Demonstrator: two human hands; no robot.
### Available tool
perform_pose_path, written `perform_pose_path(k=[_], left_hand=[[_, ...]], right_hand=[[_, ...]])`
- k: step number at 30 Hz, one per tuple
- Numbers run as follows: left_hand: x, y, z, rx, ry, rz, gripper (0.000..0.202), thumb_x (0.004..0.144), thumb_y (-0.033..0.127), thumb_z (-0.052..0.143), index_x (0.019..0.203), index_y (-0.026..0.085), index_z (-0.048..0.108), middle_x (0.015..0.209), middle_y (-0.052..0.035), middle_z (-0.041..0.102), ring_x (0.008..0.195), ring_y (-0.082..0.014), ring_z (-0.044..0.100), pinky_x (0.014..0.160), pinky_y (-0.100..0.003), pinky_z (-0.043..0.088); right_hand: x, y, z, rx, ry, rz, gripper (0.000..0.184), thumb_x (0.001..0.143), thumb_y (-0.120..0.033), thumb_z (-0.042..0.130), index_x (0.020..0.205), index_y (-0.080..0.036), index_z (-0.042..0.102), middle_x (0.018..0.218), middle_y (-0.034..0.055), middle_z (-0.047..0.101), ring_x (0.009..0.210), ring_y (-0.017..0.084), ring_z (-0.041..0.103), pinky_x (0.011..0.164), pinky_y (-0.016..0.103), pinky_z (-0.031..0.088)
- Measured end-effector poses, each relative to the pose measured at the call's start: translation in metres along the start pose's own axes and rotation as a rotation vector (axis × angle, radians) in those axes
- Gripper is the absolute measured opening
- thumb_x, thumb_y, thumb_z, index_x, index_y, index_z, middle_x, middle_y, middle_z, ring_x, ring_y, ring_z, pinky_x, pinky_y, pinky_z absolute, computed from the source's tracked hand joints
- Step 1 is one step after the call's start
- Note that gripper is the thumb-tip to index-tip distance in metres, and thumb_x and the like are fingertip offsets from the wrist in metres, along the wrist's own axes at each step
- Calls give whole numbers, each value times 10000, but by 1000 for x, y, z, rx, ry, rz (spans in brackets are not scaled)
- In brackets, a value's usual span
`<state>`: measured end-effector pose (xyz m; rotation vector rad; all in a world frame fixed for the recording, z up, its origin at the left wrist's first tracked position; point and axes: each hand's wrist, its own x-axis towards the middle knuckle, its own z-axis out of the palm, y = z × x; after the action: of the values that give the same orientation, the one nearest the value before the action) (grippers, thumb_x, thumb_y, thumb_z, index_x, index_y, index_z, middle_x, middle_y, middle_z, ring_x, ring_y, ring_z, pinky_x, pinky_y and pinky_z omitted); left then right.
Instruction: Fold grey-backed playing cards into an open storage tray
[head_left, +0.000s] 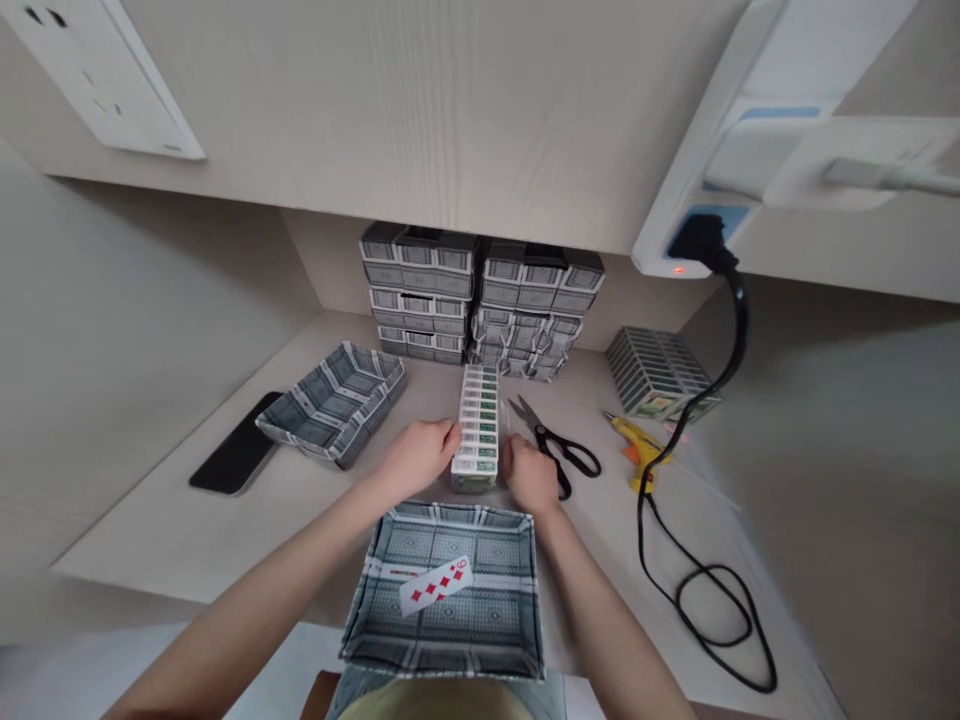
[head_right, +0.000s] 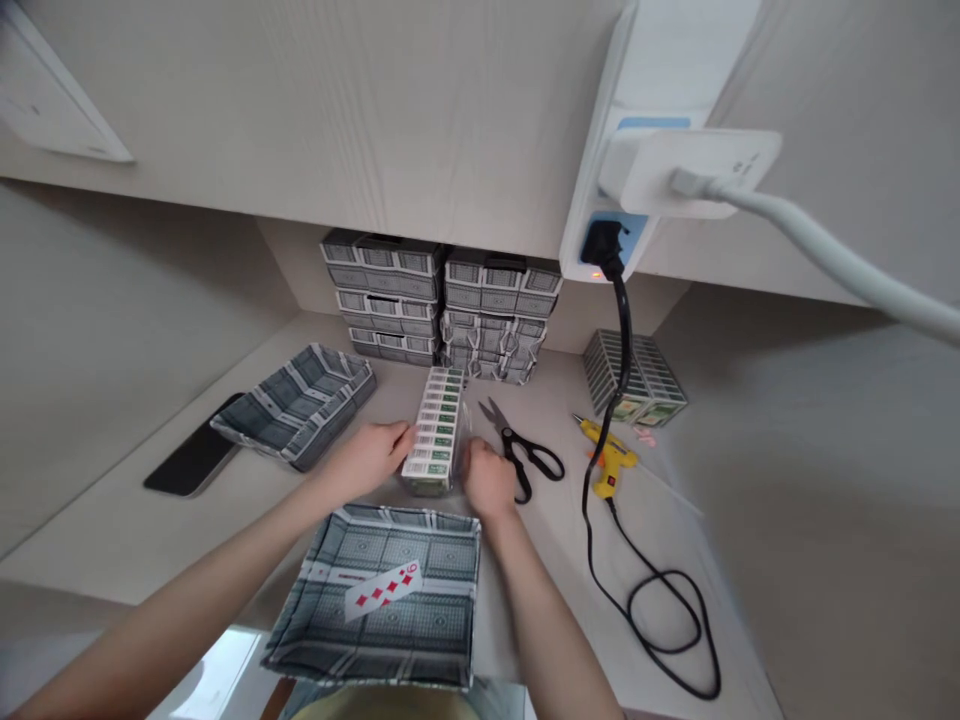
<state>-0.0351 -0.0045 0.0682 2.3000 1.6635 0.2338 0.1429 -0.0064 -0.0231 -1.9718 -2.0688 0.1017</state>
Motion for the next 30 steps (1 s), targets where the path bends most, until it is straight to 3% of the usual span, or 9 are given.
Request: perform_pose_path(k=[5, 10, 14, 19, 25, 30], left_hand=[[-19, 17, -2, 216, 1, -19, 659, 822, 604, 175, 763, 143, 642, 673, -133, 653, 666, -263, 628, 585, -325, 421], [-21, 15, 4, 223, -5, -28, 589, 886, 457, 142, 811, 155, 641, 728, -124, 670, 689, -246, 638, 592, -318, 431], [-18, 10, 8, 169, -29, -4, 535, 903, 373, 143, 836, 144, 622, 752, -121, 668, 707, -225, 637, 618, -305, 434], [-17, 2, 7, -61, -90, 45, 514, 907, 365, 144, 800, 146, 597, 713, -81, 658, 669, -174, 618, 632, -262, 424], [-14, -12, 1, -381, -203, 73, 524, 893, 432, 164, 724, 167, 583, 714, -27, 669, 675, -135, 593, 682, -224, 417], [-9, -21, -6, -449, -299, 115, 479, 875, 448, 220, 692, 165, 562, 726, -13, 661, 684, -118, 567, 690, -204, 397]], right_hand=[[0, 0, 2, 51, 9, 0, 241, 876, -271, 336, 802, -164, 539, 696, 65, 620, 548, 134, 553, 474, 223, 277], [-7, 10, -1, 401, 137, -1, 333, 872, -384, 304, 678, -193, 495, 576, 15, 548, 526, 131, 490, 514, 232, 328], [-13, 10, -11, 708, 206, 68, 279, 834, -448, 372, 723, -205, 457, 586, -11, 525, 528, 122, 490, 535, 233, 379], [-15, 4, -15, 1093, 34, 96, 285, 767, -482, 480, 819, -232, 353, 571, -57, 488, 445, 111, 487, 432, 223, 396], [-18, 2, -12, 957, 97, 56, 273, 781, -430, 482, 875, -219, 335, 595, -58, 489, 464, 103, 482, 466, 216, 385], [-19, 3, -12, 874, 121, -7, 244, 809, -362, 439, 970, -201, 353, 653, -22, 551, 533, 120, 516, 518, 228, 391]])
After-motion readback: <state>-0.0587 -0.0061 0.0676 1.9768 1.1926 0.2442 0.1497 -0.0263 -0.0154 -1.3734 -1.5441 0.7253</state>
